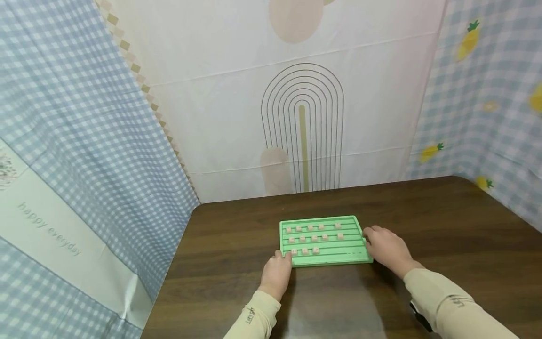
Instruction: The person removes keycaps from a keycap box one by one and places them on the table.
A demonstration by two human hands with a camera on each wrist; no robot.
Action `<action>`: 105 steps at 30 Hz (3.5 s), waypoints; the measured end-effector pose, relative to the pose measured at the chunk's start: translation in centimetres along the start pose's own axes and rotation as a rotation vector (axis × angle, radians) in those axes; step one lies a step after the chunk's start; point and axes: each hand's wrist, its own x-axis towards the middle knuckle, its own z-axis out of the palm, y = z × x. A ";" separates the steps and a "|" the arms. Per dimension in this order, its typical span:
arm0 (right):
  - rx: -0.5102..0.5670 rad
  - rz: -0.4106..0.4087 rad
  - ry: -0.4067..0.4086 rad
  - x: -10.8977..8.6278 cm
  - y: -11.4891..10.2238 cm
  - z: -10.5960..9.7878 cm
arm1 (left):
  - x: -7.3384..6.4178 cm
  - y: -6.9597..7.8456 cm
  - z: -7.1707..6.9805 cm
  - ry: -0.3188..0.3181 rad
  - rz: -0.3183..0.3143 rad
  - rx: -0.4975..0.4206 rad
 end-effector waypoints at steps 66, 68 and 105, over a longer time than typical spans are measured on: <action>-0.029 -0.037 0.060 2.1 -0.9 -1.2 | 0.2 -0.2 0.4 -0.006 -0.016 -0.046; -0.033 -0.011 0.050 1.4 0.6 -1.7 | 0.2 -0.2 0.5 0.000 -0.015 -0.053; -0.036 0.149 -0.144 -3.6 8.1 -1.0 | 0.1 -0.2 0.0 -0.035 0.003 -0.051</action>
